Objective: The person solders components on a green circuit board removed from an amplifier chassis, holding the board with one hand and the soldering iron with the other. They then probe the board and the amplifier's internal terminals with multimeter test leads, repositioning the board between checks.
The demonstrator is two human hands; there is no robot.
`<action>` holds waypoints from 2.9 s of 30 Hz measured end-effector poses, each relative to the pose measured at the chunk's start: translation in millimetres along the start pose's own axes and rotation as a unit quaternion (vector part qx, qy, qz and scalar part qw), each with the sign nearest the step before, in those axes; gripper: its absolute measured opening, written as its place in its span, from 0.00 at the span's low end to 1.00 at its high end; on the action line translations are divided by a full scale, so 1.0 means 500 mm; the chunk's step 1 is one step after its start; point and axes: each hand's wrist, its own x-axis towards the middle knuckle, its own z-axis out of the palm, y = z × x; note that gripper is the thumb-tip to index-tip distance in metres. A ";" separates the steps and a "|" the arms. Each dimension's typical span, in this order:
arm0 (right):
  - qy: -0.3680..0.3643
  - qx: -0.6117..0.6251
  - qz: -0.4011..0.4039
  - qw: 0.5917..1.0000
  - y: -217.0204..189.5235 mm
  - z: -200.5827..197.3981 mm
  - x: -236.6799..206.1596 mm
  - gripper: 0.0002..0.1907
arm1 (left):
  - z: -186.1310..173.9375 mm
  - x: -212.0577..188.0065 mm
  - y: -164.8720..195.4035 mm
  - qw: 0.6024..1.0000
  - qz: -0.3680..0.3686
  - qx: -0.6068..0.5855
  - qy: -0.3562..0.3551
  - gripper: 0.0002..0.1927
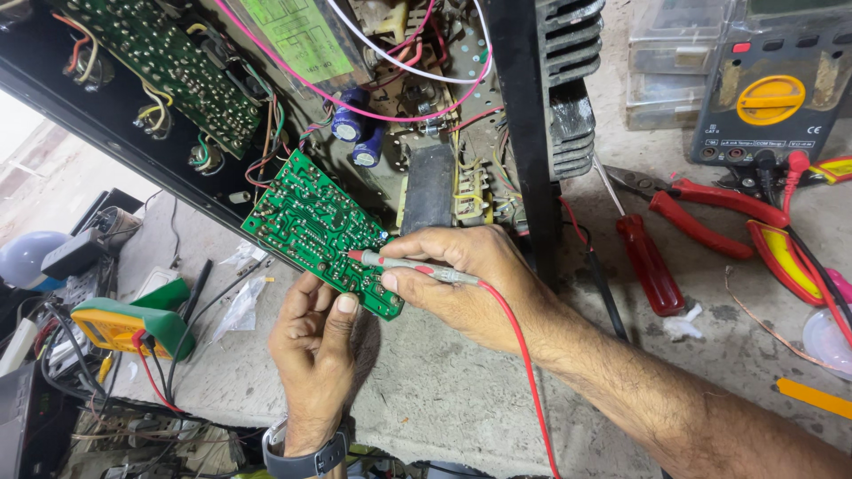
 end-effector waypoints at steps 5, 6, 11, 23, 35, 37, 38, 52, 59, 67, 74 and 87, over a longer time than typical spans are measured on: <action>-0.001 0.015 -0.050 0.999 -0.002 0.000 0.002 0.17 | -0.002 -0.001 -0.001 1.000 -0.004 -0.002 0.005 0.23; -0.001 0.015 -0.057 0.998 -0.003 -0.001 0.002 0.17 | -0.002 -0.002 -0.001 1.000 -0.004 -0.010 0.007 0.22; 0.034 0.022 -0.026 0.999 -0.012 -0.009 -0.007 0.14 | -0.003 -0.005 0.001 1.000 0.005 -0.002 0.020 0.21; -0.009 0.046 -0.040 0.998 -0.011 -0.007 -0.008 0.13 | -0.001 -0.003 0.008 1.000 0.021 0.003 0.002 0.20; -0.030 0.055 -0.029 0.998 0.000 0.003 -0.006 0.15 | -0.003 -0.003 0.007 1.000 0.012 -0.005 0.007 0.21; -0.028 0.043 -0.031 0.998 -0.002 0.001 -0.006 0.16 | -0.003 -0.003 0.007 1.000 0.000 -0.004 0.012 0.21; -0.025 0.028 -0.033 0.999 -0.003 -0.001 -0.006 0.16 | -0.003 -0.003 0.007 1.000 -0.006 -0.004 0.014 0.21; -0.018 0.012 -0.020 1.000 -0.008 0.001 -0.006 0.16 | -0.005 -0.002 -0.001 0.999 -0.018 -0.036 0.015 0.22; 0.011 -0.030 -0.099 0.995 -0.005 0.012 -0.017 0.14 | -0.005 -0.005 0.003 0.999 -0.031 -0.010 0.040 0.23; -0.009 -0.041 -0.114 0.993 0.017 0.006 -0.029 0.13 | 0.013 -0.009 0.014 0.999 0.024 0.002 0.026 0.21; -0.025 0.001 -0.100 0.995 0.022 0.009 -0.028 0.11 | 0.003 -0.006 0.009 0.997 0.048 0.050 0.022 0.23; -0.015 -0.062 -0.051 0.997 -0.008 0.012 -0.017 0.15 | -0.002 -0.001 0.006 0.999 0.000 -0.036 -0.003 0.21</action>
